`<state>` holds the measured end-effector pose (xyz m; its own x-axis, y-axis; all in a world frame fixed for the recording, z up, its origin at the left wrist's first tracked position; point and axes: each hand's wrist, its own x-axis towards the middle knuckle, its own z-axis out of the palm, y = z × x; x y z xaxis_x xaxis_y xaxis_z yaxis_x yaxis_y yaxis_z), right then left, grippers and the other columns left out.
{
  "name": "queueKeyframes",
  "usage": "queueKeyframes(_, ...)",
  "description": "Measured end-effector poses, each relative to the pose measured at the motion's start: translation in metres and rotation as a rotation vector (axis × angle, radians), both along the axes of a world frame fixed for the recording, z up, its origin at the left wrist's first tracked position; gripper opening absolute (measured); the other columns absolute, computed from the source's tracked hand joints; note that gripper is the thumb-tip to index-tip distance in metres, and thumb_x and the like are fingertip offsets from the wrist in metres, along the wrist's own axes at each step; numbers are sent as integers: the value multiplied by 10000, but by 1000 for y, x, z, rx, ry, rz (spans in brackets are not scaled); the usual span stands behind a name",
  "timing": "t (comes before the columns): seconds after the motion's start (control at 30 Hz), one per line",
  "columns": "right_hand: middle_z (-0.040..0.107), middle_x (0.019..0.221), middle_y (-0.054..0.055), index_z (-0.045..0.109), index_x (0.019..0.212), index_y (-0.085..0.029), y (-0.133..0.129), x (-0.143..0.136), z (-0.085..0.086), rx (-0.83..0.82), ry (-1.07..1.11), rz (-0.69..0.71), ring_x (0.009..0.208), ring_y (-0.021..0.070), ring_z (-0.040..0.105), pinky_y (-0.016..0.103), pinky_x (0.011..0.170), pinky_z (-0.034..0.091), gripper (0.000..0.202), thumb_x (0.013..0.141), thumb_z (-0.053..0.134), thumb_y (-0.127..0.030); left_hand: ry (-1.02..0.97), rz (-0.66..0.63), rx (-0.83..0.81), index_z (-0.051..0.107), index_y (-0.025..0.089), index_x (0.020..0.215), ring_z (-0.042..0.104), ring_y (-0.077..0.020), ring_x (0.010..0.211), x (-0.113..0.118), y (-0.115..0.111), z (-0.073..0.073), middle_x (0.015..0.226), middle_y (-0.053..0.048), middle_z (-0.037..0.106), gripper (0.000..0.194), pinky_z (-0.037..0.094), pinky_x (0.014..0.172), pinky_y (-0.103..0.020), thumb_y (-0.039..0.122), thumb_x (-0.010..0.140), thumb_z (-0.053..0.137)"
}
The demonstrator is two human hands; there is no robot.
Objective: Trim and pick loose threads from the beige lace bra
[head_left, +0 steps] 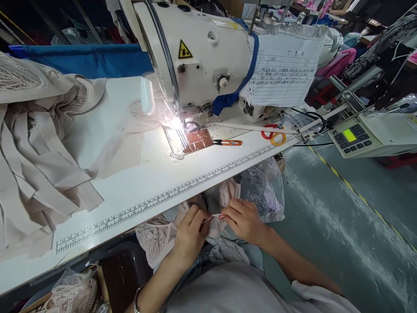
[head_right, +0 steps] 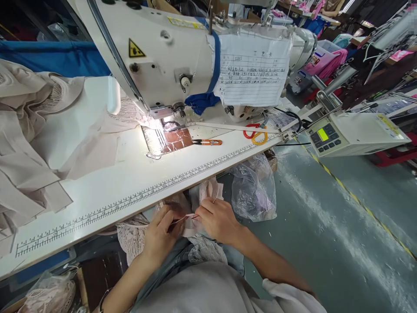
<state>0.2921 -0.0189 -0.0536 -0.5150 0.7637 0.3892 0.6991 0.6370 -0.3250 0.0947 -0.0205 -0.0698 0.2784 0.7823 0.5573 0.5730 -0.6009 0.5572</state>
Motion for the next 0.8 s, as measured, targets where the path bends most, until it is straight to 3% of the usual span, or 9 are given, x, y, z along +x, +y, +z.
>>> queueKeyframes(0.2,602,820,42,627,946,-188,1,-1,8,-202,145,1,665,151,563,292,579,439,247,1055,453,-324,0,-91,146,552,195,838,421,-165,653,-7,-11,-20,706,5,440,201,358,598,-288,8,904,523)
queueKeyframes(0.33,579,908,42,645,1041,-210,8,-9,17,-336,332,18,695,139,560,268,599,464,204,1048,458,-288,-5,-161,205,595,179,893,463,-179,671,-11,-13,-27,710,-22,501,187,379,600,-303,23,909,493)
queueKeyframes(0.5,568,902,29,687,898,-201,18,-18,20,-430,392,140,781,151,596,272,684,496,66,947,644,-196,-12,-170,243,590,179,831,466,-180,685,-10,-10,-21,717,-30,530,214,375,608,-312,18,905,470)
queueKeyframes(0.63,560,879,22,640,832,-194,19,-23,19,-470,396,149,760,151,572,283,686,483,111,934,641,-152,-13,-174,248,548,186,737,417,-176,662,-10,-8,-18,677,-13,473,259,330,595,-316,7,905,464)
queueKeyframes(0.8,498,845,28,533,793,-211,25,-23,11,-530,588,27,741,162,501,296,665,456,310,1040,457,-380,-38,-169,172,536,198,726,408,-175,642,-11,-13,-27,649,2,440,259,315,591,-322,32,918,485)
